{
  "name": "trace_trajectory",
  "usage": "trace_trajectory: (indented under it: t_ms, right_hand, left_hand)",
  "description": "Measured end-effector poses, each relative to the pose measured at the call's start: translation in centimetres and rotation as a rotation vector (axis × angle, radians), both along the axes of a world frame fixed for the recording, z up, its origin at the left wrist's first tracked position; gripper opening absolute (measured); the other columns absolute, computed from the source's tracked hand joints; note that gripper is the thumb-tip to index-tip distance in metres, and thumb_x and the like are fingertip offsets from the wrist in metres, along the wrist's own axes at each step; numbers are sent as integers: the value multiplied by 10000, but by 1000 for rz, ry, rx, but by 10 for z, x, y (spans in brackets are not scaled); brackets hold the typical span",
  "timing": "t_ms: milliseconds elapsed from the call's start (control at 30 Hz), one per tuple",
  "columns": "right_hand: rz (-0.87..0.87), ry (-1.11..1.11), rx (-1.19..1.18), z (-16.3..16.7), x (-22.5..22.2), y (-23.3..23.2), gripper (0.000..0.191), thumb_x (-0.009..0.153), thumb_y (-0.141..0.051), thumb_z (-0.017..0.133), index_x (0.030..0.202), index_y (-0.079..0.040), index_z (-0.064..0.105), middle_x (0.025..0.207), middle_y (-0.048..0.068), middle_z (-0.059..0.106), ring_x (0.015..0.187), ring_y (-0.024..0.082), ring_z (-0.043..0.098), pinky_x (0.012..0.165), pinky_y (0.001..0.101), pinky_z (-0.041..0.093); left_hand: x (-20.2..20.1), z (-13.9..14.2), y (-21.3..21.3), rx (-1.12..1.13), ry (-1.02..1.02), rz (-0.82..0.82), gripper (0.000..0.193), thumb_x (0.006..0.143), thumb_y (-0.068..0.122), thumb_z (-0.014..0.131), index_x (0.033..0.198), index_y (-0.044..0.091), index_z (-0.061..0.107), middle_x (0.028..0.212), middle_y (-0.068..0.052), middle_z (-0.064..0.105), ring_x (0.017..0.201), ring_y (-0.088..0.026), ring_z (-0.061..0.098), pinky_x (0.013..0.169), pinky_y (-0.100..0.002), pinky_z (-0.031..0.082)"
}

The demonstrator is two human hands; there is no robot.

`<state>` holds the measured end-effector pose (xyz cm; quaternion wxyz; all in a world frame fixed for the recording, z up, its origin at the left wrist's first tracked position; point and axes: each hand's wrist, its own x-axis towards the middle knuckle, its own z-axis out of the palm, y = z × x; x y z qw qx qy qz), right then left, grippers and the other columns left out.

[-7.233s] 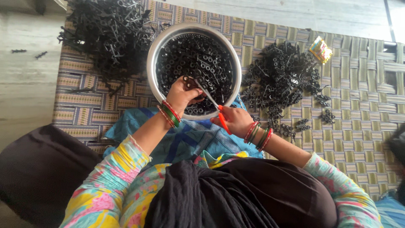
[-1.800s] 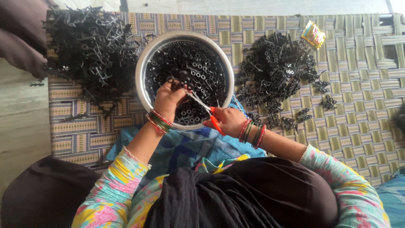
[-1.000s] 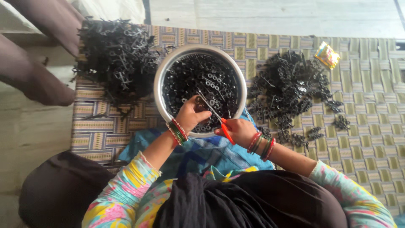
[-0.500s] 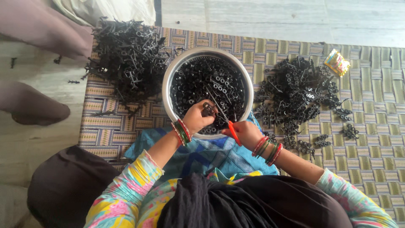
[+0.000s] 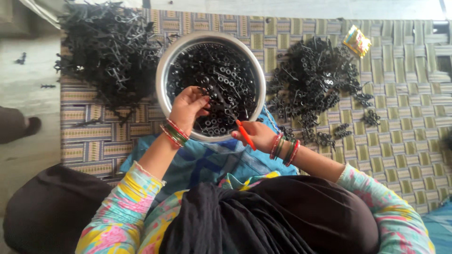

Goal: The person sits on a woven mat and uses red-handled scissors to cut small black metal rings from a metal bowl. The cut pieces are dropped onto the mat beside the bowl.

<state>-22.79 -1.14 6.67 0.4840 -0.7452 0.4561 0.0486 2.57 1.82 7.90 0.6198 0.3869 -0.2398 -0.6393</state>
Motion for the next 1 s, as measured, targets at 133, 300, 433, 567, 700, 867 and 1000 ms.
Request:
trace_trajectory:
  t_ms: [133, 300, 433, 567, 700, 867, 1000]
  right_hand:
    - [121, 110, -130, 15, 5, -2, 592, 909, -653, 556, 851, -70, 647, 637, 95, 646, 619, 259, 659, 612, 430, 481]
    - [175, 129, -149, 15, 2, -4, 579, 894, -649, 578, 850, -75, 645, 647, 97, 655, 636, 262, 670, 616, 431, 490]
    - [172, 31, -49, 0, -6, -9, 559, 900, -638, 565, 862, -88, 656, 648, 73, 651, 616, 217, 652, 591, 397, 487]
    - [-15, -306, 224, -12, -12, -12, 642, 1013, -651, 506, 833, -49, 634, 690, 38, 659, 669, 155, 615, 645, 342, 502]
    - [81, -130, 85, -12, -8, -11, 596, 951, -644, 538, 852, -66, 646, 659, 48, 657, 638, 198, 652, 608, 381, 501]
    - [192, 94, -159, 1, -3, -9, 588, 903, -645, 586, 850, -61, 629, 625, 98, 639, 614, 274, 659, 591, 437, 470]
    - [159, 131, -160, 2, -2, -7, 573, 892, -643, 614, 854, -71, 642, 600, 108, 622, 596, 292, 655, 587, 447, 465]
  left_hand:
    - [-1, -5, -3, -6, -81, -25, 124, 958, 18, 694, 1053, 70, 633, 950, -21, 726, 855, -133, 726, 740, -273, 618]
    - [0, -8, -3, 13, -108, -22, 116, 959, 31, 684, 1046, 73, 619, 929, -22, 734, 854, -145, 743, 747, -276, 628]
    - [9, -10, -6, 1, -158, -88, 125, 976, 42, 675, 1061, 76, 589, 902, -28, 718, 838, -152, 743, 721, -277, 625]
    - [14, -15, -6, 1, -170, -105, 136, 985, 51, 653, 1082, 88, 566, 900, -24, 697, 832, -148, 739, 703, -273, 626]
    - [2, -19, -5, 6, -123, -125, 129, 983, 23, 647, 1067, 83, 569, 911, -20, 693, 826, -137, 732, 696, -271, 629]
    - [-23, -24, -1, 10, -107, -82, 141, 953, -35, 655, 1008, 63, 572, 920, -29, 718, 812, -122, 729, 696, -259, 629]
    - [-35, -30, 4, 28, -159, -53, 144, 956, -46, 683, 991, 48, 580, 907, -28, 701, 794, -106, 705, 701, -255, 626]
